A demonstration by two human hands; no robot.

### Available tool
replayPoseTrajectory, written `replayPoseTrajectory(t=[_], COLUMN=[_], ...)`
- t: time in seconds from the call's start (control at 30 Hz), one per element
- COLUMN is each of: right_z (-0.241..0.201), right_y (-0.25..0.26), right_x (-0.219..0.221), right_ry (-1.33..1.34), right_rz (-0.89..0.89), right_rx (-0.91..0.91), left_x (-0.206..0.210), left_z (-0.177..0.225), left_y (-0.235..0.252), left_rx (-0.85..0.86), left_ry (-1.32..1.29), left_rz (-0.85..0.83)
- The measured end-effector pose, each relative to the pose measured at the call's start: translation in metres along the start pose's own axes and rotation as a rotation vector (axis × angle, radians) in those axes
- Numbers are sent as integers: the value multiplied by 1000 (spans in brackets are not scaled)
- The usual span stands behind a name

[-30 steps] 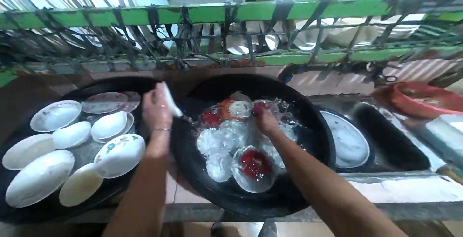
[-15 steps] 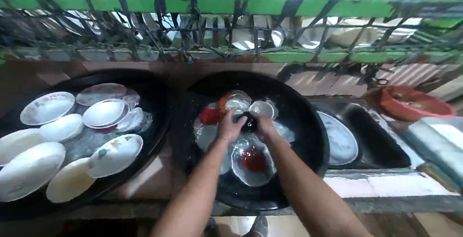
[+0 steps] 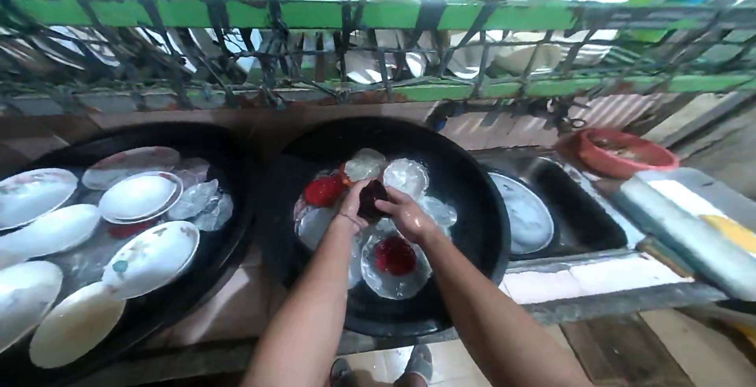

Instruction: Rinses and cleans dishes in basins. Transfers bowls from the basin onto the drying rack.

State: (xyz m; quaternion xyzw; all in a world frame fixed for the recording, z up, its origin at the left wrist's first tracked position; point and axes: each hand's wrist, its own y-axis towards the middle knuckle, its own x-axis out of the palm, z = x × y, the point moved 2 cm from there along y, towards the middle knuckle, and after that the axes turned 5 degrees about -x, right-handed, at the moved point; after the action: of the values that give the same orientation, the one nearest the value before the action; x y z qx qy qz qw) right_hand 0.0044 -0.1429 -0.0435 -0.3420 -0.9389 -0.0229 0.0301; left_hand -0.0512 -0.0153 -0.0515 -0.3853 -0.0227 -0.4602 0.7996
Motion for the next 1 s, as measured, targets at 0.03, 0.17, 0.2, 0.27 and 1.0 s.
replayPoseTrajectory(t=[0.03, 0.17, 0.2, 0.27, 1.0], right_z=[0, 10, 12, 14, -2], right_y=[-1, 0, 1, -1, 3], right_x=[-4, -30, -31, -23, 11], right_ry=[41, -343, -573, -971, 216], right_rz=[40, 210, 153, -37, 437], right_rx=[16, 68, 86, 99, 100], left_x=[-9, -32, -30, -21, -46], left_z=[5, 15, 17, 15, 11], left_y=[0, -7, -14, -24, -56], left_rx=[51, 342, 363, 369, 412], left_ry=[63, 710, 912, 1189, 790], left_rz=[43, 405, 472, 486, 134])
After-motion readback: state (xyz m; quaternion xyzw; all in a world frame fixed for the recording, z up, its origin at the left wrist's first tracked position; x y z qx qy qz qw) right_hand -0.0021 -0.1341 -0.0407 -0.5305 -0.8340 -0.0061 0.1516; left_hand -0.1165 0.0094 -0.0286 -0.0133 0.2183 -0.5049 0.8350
